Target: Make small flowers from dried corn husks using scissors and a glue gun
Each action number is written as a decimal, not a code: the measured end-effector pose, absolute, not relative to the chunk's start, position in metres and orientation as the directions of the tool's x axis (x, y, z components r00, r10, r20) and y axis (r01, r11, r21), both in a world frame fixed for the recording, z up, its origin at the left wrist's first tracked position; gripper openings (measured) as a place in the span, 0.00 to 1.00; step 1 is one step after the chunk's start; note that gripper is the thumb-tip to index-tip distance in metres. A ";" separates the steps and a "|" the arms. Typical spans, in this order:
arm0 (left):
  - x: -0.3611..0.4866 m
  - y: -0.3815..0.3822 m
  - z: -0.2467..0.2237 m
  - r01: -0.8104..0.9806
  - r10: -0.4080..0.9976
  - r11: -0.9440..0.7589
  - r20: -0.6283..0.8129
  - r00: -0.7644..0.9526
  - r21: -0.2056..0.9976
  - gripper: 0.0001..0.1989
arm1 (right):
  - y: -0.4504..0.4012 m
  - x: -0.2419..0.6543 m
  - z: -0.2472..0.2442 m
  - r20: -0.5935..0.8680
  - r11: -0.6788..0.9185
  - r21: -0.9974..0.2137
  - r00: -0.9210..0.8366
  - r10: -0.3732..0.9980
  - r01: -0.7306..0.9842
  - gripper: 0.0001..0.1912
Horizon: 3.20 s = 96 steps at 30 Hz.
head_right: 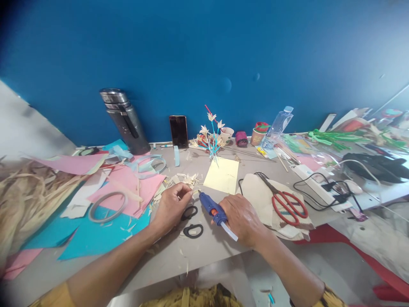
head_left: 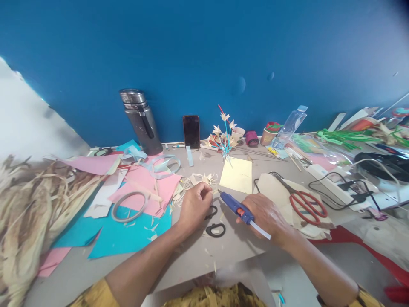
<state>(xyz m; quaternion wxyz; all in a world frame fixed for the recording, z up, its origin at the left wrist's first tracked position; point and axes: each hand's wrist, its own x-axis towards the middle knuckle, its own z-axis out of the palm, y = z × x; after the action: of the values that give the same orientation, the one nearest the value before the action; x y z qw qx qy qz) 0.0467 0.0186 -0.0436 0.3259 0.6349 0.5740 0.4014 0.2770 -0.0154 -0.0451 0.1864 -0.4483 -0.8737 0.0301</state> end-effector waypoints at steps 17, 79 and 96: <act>0.045 0.023 -0.042 0.272 1.000 0.004 0.002 -0.020 0.962 0.03 | -0.016 0.288 -0.042 0.400 0.586 0.030 -0.547 0.735 0.810 0.09; 0.051 0.023 -0.052 -0.246 0.961 0.245 -0.200 0.192 0.938 0.05 | 0.018 0.206 -0.035 -0.153 -0.156 -0.946 -0.032 0.988 -0.284 0.19; 0.052 0.021 -0.043 -0.289 0.943 0.308 -0.252 0.216 0.906 0.04 | 0.016 0.202 -0.039 -0.142 -0.130 -0.976 0.058 0.988 -0.175 0.19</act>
<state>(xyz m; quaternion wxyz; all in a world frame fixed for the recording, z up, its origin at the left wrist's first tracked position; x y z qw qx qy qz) 0.0517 0.0207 -0.0428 0.6824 0.3771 0.4339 0.4516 0.2023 0.0160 -0.0391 0.5229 -0.5055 -0.4020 0.5563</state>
